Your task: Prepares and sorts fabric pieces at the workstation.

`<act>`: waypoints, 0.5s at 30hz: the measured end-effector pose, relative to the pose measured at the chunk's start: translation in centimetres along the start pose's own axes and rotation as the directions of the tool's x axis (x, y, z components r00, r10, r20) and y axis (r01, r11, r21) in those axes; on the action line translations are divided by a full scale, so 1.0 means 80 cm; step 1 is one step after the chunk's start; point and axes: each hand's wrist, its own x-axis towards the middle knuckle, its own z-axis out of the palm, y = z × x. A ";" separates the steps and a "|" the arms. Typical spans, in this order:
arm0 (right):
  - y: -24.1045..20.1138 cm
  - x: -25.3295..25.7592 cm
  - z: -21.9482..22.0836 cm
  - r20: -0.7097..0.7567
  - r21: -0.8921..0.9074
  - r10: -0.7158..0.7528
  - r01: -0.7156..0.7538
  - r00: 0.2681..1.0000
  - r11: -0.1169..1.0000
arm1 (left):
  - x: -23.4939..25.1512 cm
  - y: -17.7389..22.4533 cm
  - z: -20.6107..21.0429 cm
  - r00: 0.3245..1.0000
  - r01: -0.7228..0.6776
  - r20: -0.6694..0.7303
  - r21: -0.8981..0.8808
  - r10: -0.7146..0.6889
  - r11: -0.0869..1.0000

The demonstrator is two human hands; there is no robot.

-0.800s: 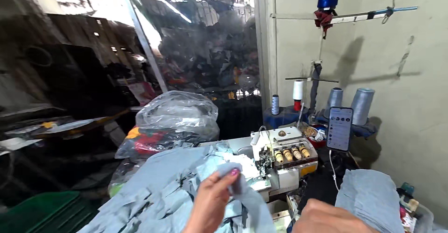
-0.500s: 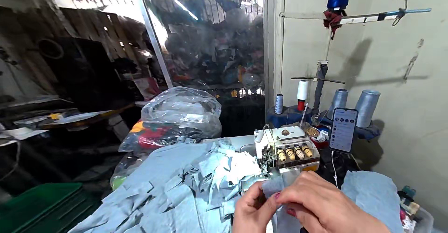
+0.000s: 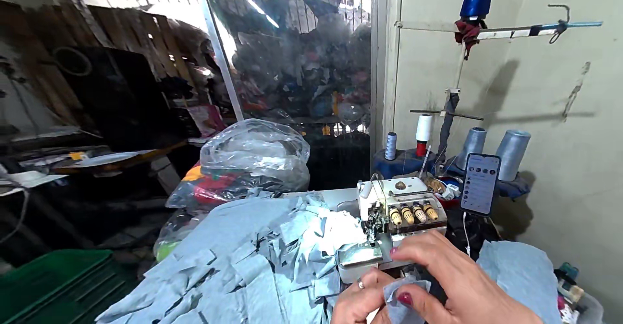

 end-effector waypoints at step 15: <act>-0.001 0.010 0.040 0.225 0.355 0.226 -0.295 0.948 0.887 | -0.036 0.001 -0.016 0.886 0.382 -0.033 -0.512 -0.462 0.769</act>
